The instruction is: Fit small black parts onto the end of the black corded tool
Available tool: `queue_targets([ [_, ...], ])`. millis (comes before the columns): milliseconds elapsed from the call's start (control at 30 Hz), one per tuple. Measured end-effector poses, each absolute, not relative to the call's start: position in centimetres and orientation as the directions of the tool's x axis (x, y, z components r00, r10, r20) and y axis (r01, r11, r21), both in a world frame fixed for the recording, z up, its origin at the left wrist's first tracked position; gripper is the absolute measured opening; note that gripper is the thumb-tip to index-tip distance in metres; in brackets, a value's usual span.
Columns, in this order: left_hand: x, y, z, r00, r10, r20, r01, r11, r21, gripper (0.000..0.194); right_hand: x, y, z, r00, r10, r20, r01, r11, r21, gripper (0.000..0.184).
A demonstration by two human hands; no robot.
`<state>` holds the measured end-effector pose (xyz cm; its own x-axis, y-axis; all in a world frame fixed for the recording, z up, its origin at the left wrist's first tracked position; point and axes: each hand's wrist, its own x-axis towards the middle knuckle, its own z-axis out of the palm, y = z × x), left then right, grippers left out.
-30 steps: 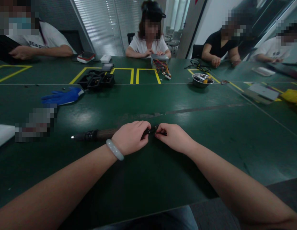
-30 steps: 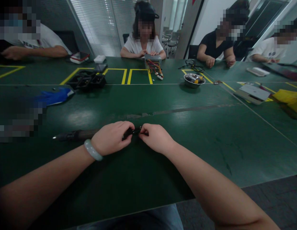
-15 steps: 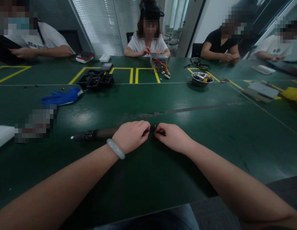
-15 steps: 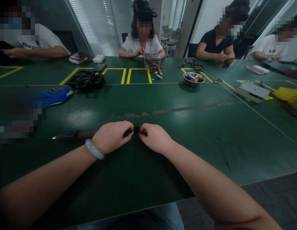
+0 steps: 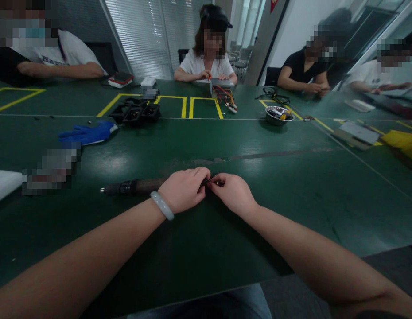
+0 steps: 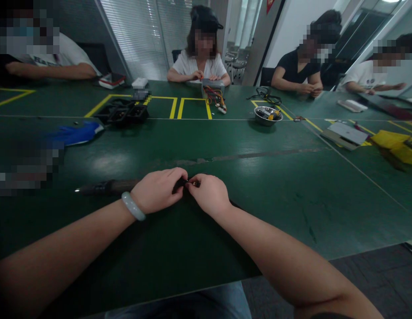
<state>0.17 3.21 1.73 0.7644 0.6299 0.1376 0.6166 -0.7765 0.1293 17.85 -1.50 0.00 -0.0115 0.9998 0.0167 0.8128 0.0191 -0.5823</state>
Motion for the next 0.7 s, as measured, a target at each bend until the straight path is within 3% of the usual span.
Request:
queue_targets([
  [267,-0.1,3.3,1.4,0.758,0.63,0.166,0.608,-0.776,0.167,0.016,17.7,-1.7,0.2,-0.002,0.999,0.049,0.771,0.032,-0.636,0.019],
  [700,-0.1,3.5,1.2,0.779,0.603,0.173,0.589,-0.798,0.128,0.011,18.4,-1.3,-0.6,-0.1,0.992,0.075,0.756,0.124,-0.643,0.018],
])
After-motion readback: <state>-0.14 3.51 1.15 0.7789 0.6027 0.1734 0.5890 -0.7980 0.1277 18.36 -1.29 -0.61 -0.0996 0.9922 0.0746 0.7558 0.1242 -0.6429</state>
